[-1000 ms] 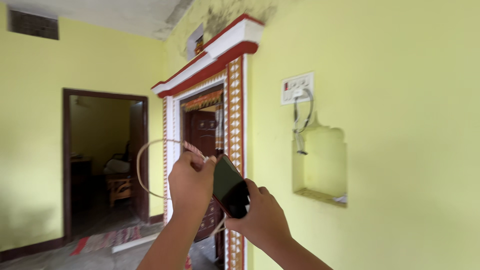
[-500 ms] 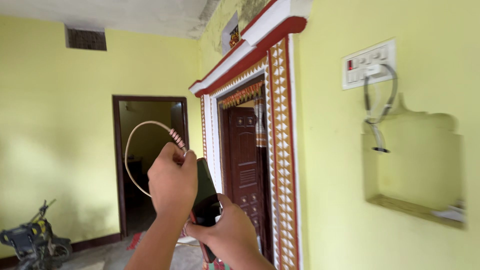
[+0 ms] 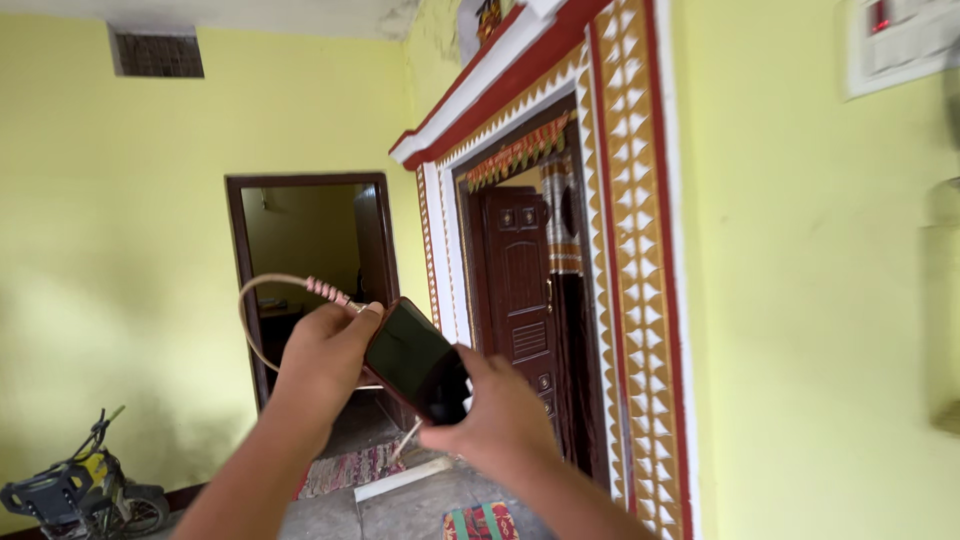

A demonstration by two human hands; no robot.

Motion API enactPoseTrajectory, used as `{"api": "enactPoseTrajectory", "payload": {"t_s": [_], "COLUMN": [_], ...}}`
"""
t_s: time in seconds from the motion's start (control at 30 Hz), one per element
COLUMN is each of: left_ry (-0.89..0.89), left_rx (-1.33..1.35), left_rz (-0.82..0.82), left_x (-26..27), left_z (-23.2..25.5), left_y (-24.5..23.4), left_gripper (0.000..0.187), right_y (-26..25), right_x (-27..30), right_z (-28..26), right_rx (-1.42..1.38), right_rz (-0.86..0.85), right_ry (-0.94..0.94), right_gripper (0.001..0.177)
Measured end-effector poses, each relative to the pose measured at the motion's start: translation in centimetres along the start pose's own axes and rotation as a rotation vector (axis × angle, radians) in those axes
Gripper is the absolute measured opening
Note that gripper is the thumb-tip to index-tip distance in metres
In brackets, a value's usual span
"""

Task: The person untangles a white charging cable and a black earphone cable, then plugs the charger into a wall socket. They later connect a second charging cable to a smartphone and plug it into another wall socket in a different room.

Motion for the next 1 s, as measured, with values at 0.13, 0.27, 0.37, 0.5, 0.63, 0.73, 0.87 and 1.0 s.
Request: {"api": "enactPoseTrajectory", "payload": {"t_s": [0.13,0.27,0.37,0.5,0.63,0.73,0.87,1.0], "left_ry": [-0.253,-0.258,-0.202,-0.177,-0.208,-0.244,-0.22,-0.202], "left_rx": [-0.092,0.16,0.258,0.433,0.577,0.64,0.717,0.721], "left_rz": [-0.309,-0.436,-0.391,-0.25,-0.065,-0.024,0.013,-0.003], "left_x": [-2.1,-4.6,-7.6,-12.0,-15.0,-17.5,-21.4,-25.6], "left_z": [-1.8,-3.7,-5.4,-8.0,-11.5,-14.1,-17.0,-18.6], "left_y": [0.7,2.3,3.6,5.3,5.7,5.6,6.0,6.4], "left_gripper": [0.055,0.059,0.063,0.064,0.058,0.062,0.061,0.059], "right_y": [0.1,0.4,1.3,2.9,5.8,9.3,15.0,20.1], "right_x": [-3.5,-7.4,-11.0,-15.7,-19.6,-22.7,-26.6,-30.0], "right_z": [3.0,4.8,6.0,8.7,13.5,17.3,21.2,21.8], "right_rx": [0.119,0.194,0.236,0.21,-0.009,-0.317,-1.039,-1.277], "right_rz": [-0.092,-0.165,-0.187,-0.164,-0.033,0.048,-0.126,-0.113], "right_ry": [-0.032,-0.134,-0.161,-0.111,-0.075,0.06,0.623,0.744], "right_gripper": [0.101,0.101,0.105,0.122,0.124,0.113,0.073,0.057]}}
Point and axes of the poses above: each hand's wrist, its own x-axis away from the middle knuckle, its own y-axis out of the palm, z = x × y, the point moved 1 cm from there along -x, towards the middle knuckle, and after that the axes turned 14 degrees about -x, right-handed, at the moved point
